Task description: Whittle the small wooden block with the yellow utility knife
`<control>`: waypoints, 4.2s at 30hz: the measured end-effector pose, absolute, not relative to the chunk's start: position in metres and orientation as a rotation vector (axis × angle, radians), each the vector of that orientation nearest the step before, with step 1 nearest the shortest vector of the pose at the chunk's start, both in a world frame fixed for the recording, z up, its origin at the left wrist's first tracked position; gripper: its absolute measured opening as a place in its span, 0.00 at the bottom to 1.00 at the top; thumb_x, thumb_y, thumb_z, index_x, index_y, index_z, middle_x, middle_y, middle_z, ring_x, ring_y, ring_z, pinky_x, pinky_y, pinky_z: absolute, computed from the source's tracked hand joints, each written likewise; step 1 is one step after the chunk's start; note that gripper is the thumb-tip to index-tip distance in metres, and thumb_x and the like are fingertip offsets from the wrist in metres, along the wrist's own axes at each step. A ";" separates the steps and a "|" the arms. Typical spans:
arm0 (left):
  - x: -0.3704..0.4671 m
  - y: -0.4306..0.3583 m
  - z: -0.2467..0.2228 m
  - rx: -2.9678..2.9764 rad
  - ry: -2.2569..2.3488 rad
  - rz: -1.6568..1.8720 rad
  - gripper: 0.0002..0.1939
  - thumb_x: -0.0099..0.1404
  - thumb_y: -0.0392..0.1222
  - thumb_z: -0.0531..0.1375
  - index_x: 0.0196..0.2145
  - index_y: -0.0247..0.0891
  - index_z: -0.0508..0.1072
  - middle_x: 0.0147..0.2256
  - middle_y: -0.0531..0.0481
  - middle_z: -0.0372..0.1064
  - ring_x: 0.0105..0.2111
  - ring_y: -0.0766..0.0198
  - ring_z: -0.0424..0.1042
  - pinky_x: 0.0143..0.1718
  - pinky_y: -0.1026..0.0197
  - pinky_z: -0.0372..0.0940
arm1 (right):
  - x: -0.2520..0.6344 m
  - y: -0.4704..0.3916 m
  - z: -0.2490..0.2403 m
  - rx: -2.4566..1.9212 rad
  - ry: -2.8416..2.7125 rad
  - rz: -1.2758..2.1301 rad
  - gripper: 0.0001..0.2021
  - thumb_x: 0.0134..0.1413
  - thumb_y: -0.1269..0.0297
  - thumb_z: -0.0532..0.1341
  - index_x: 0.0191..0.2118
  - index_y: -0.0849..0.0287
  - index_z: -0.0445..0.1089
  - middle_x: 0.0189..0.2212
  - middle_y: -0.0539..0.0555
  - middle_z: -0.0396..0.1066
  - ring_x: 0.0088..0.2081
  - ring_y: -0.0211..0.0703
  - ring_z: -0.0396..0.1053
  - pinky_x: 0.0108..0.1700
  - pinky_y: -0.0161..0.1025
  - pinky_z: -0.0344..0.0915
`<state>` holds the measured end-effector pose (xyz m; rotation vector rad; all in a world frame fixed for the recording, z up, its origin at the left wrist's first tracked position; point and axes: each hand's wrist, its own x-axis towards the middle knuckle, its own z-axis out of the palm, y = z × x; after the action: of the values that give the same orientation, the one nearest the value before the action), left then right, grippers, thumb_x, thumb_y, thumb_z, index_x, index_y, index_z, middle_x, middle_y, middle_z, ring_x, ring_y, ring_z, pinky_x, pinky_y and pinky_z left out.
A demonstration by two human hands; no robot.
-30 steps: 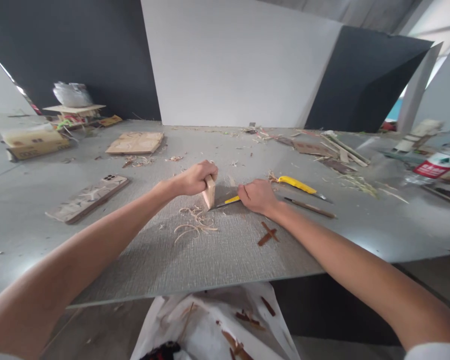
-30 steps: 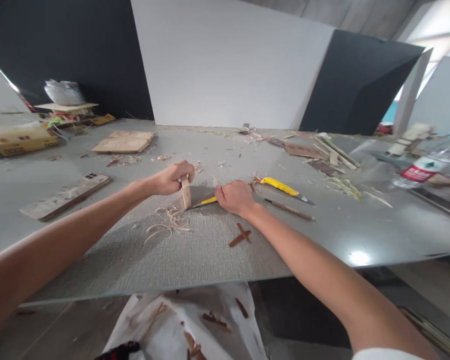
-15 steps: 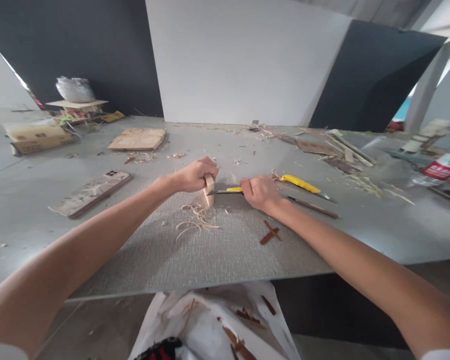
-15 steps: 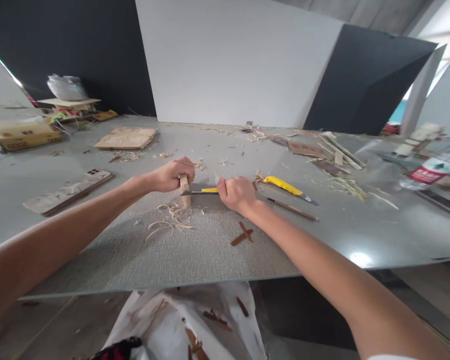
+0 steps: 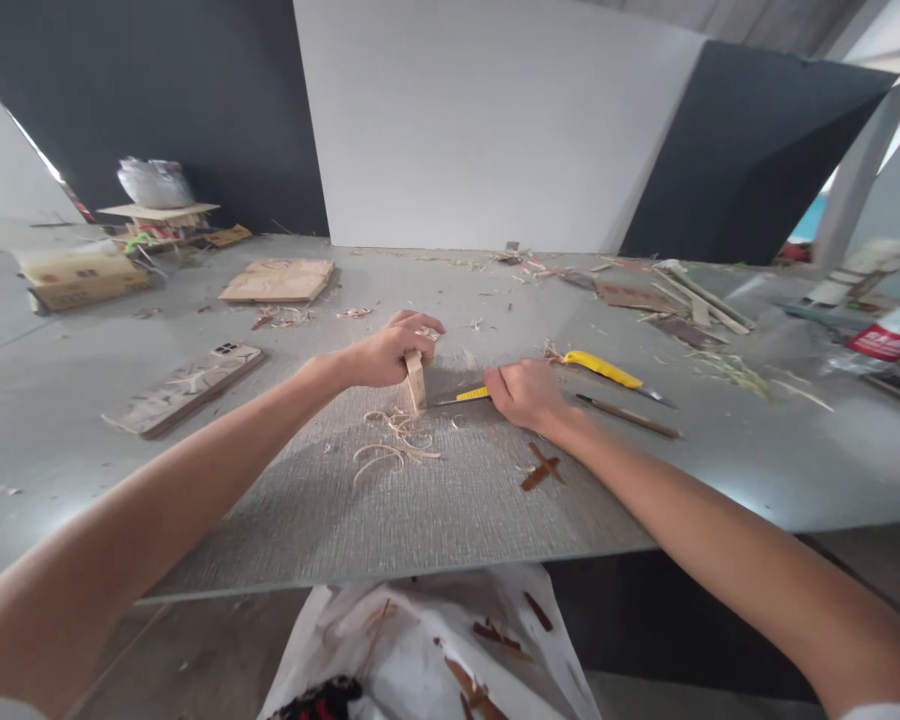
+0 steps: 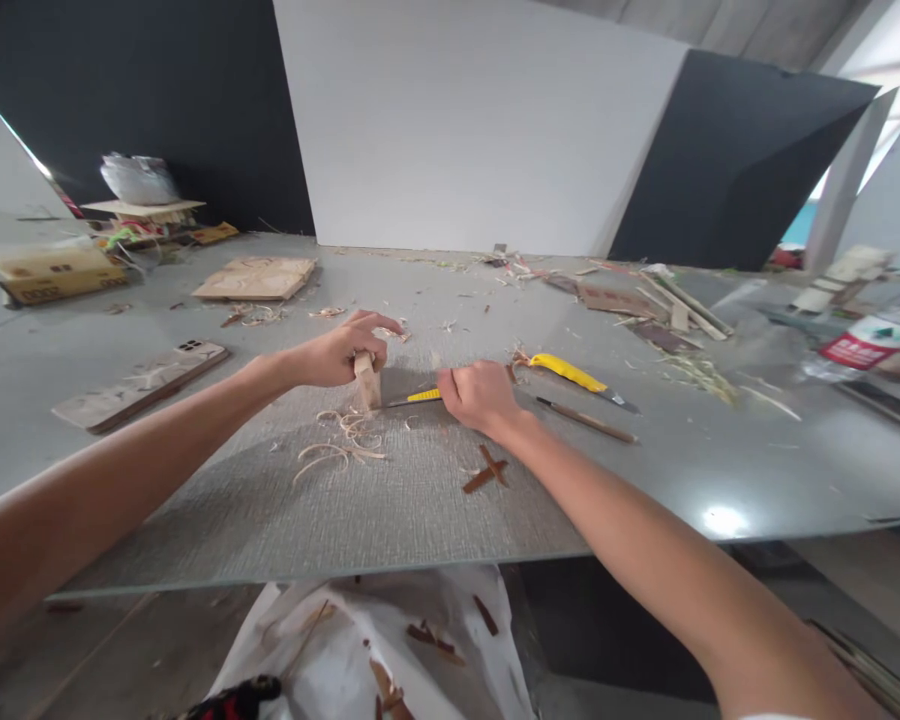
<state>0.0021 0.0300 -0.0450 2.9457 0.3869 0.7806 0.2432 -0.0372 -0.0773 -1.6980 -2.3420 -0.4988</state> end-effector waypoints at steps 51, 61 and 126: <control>0.007 0.037 -0.054 2.934 0.412 0.801 0.08 0.53 0.27 0.51 0.25 0.37 0.64 0.36 0.45 0.67 0.42 0.59 0.66 0.46 0.52 0.58 | 0.229 -0.043 -0.079 -1.806 -2.327 -0.481 0.30 0.63 0.58 0.40 0.26 0.63 0.75 0.24 0.60 0.74 0.24 0.44 0.69 0.27 0.38 0.52; 0.009 0.037 -0.057 2.931 0.489 0.802 0.09 0.51 0.26 0.51 0.26 0.37 0.65 0.36 0.47 0.68 0.41 0.60 0.66 0.46 0.51 0.57 | 0.228 -0.042 -0.073 -1.833 -2.259 -0.430 0.31 0.64 0.59 0.37 0.24 0.63 0.74 0.22 0.61 0.73 0.24 0.44 0.68 0.27 0.38 0.52; 0.008 0.039 -0.062 2.880 0.560 0.821 0.10 0.48 0.25 0.52 0.25 0.36 0.65 0.36 0.48 0.67 0.41 0.60 0.65 0.48 0.52 0.55 | 0.232 -0.045 -0.071 -1.760 -2.308 -0.264 0.32 0.64 0.56 0.37 0.23 0.62 0.73 0.23 0.62 0.73 0.26 0.44 0.68 0.28 0.39 0.50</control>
<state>0.0081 0.0387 -0.0617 2.8800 0.5605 0.8214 0.2324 -0.0447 -0.0708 -1.7596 -2.3085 -0.2644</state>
